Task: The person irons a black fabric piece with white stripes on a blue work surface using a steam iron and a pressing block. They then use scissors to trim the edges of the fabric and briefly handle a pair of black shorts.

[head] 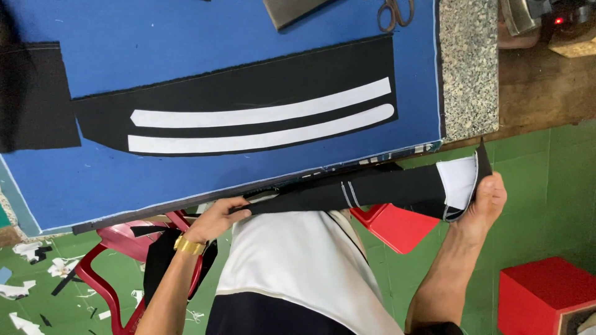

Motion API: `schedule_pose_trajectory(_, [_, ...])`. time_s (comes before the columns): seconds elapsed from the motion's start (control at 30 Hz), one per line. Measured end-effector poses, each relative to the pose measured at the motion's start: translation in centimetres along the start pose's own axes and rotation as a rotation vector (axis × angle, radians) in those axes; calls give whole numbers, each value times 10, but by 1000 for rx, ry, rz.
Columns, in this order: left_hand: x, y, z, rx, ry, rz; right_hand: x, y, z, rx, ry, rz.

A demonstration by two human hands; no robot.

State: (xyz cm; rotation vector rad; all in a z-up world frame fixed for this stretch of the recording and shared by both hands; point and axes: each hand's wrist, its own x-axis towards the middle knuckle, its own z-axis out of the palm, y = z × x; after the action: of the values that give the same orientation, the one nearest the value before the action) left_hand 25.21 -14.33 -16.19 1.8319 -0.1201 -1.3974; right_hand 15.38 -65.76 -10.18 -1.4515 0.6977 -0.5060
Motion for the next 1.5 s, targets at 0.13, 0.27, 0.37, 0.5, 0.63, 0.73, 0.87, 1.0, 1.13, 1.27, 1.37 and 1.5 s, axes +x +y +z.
schedule_pose_trajectory(0.13, [-5,-59,14,-423,248,53,15,27,-22,-307,-57,-23])
schedule_pose_trajectory(0.27, [-12,-43,3,-757,720,193,19,64,10,-621,-169,-180])
schedule_pose_trajectory(0.37, [6,-93,-26,-747,937,162,21,96,53,-726,-164,-258])
schedule_pose_trajectory(0.5, [29,-161,-67,-635,1154,154,19,148,98,-808,-106,-243])
schedule_pose_trajectory(0.63, [36,-164,-87,-588,1235,165,18,143,106,-760,-71,-188])
schedule_pose_trajectory(0.73, [43,-148,-89,-494,1235,142,19,141,106,-765,-73,-126])
schedule_pose_trajectory(0.87, [50,-145,-80,-439,1259,116,26,152,100,-831,-49,-116])
schedule_pose_trajectory(1.0, [49,-141,-75,-439,1283,92,32,165,99,-916,-37,-115])
schedule_pose_trajectory(1.13, [33,-60,-54,-307,1444,-10,43,174,84,-955,-146,-192])
schedule_pose_trajectory(1.27, [31,-80,-53,-279,1483,-127,45,177,82,-1004,-205,-129])
schedule_pose_trajectory(1.37, [50,-101,-59,-361,1431,-259,48,174,75,-942,-225,-76])
schedule_pose_trajectory(1.5, [58,-113,-60,-425,1393,-226,47,170,75,-909,-218,35])
